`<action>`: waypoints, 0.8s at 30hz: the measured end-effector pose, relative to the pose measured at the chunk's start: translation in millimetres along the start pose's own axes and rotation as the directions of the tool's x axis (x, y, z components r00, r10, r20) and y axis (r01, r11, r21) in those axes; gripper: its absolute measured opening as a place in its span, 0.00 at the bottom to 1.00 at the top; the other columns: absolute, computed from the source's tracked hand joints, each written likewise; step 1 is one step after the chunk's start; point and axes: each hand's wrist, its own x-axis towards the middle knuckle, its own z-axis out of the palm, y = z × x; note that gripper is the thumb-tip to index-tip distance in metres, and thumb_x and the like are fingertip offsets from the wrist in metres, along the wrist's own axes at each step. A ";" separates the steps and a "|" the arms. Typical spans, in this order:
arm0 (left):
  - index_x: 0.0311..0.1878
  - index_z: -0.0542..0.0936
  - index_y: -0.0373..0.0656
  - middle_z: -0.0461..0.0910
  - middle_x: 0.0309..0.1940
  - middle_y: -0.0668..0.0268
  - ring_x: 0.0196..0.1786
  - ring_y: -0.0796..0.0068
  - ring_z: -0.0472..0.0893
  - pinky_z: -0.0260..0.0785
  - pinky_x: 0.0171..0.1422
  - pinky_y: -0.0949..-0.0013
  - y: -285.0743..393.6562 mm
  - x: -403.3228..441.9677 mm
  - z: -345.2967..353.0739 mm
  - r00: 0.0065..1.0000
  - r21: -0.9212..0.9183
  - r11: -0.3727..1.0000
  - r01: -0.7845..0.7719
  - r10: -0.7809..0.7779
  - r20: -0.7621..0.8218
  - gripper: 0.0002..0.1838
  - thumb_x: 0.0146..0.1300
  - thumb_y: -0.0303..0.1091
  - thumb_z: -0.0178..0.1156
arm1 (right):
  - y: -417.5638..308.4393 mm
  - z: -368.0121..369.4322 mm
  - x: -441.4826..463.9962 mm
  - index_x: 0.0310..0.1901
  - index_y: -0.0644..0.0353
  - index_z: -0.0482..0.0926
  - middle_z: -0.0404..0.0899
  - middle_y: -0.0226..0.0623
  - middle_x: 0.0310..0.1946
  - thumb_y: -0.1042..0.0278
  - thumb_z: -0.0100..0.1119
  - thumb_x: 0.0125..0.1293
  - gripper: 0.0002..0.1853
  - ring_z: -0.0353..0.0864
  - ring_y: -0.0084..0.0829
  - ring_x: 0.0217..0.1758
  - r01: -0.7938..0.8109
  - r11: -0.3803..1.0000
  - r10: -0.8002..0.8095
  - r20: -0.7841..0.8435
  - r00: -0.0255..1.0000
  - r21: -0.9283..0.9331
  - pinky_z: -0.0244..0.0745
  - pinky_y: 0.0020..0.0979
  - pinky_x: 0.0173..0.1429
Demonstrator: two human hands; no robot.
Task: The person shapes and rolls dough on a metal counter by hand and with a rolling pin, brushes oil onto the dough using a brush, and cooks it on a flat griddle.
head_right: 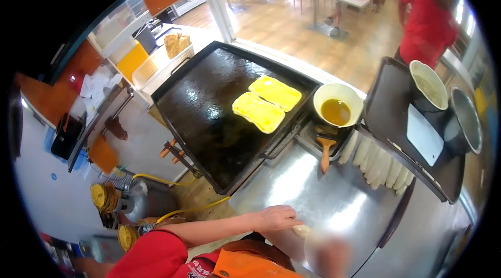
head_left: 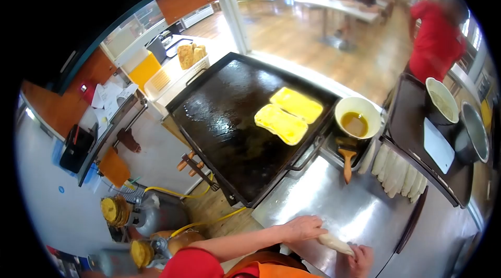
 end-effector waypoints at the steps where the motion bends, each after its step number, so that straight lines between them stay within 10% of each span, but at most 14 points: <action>1: 0.51 0.79 0.45 0.73 0.38 0.59 0.45 0.58 0.75 0.69 0.49 0.59 -5.1 -4.1 11.2 0.995 0.039 0.999 0.031 -0.035 0.091 0.16 0.59 0.31 0.56 | 4.8 0.8 -3.6 0.52 0.58 0.79 0.79 0.45 0.46 0.70 0.61 0.62 0.16 0.77 0.48 0.49 0.054 0.995 -0.055 -0.006 0.998 -0.080 0.74 0.42 0.52; 7: 0.64 0.70 0.42 0.70 0.60 0.56 0.59 0.57 0.71 0.59 0.67 0.54 12.2 5.1 21.7 0.982 0.081 0.980 0.181 -0.176 -0.066 0.25 0.63 0.34 0.55 | -17.8 25.3 5.5 0.48 0.62 0.77 0.75 0.48 0.48 0.62 0.68 0.49 0.24 0.76 0.49 0.51 -0.090 0.989 0.077 -0.116 0.990 -0.113 0.70 0.44 0.56; 11: 0.69 0.65 0.41 0.68 0.65 0.55 0.68 0.57 0.66 0.54 0.73 0.53 23.8 61.7 73.0 0.920 0.180 0.921 0.346 -0.296 -0.256 0.29 0.64 0.36 0.53 | -12.0 54.6 25.0 0.66 0.67 0.67 0.63 0.55 0.68 0.66 0.51 0.66 0.27 0.60 0.53 0.72 -0.573 0.799 0.563 0.104 0.820 0.182 0.52 0.49 0.73; 24: 0.72 0.61 0.41 0.57 0.74 0.56 0.78 0.59 0.52 0.40 0.79 0.52 25.6 46.6 72.9 0.948 0.328 0.892 0.310 -0.262 -0.183 0.35 0.65 0.48 0.52 | -35.7 32.8 42.4 0.68 0.64 0.64 0.56 0.49 0.73 0.54 0.40 0.72 0.30 0.49 0.48 0.78 -0.476 0.878 0.468 0.305 0.829 -0.053 0.36 0.53 0.78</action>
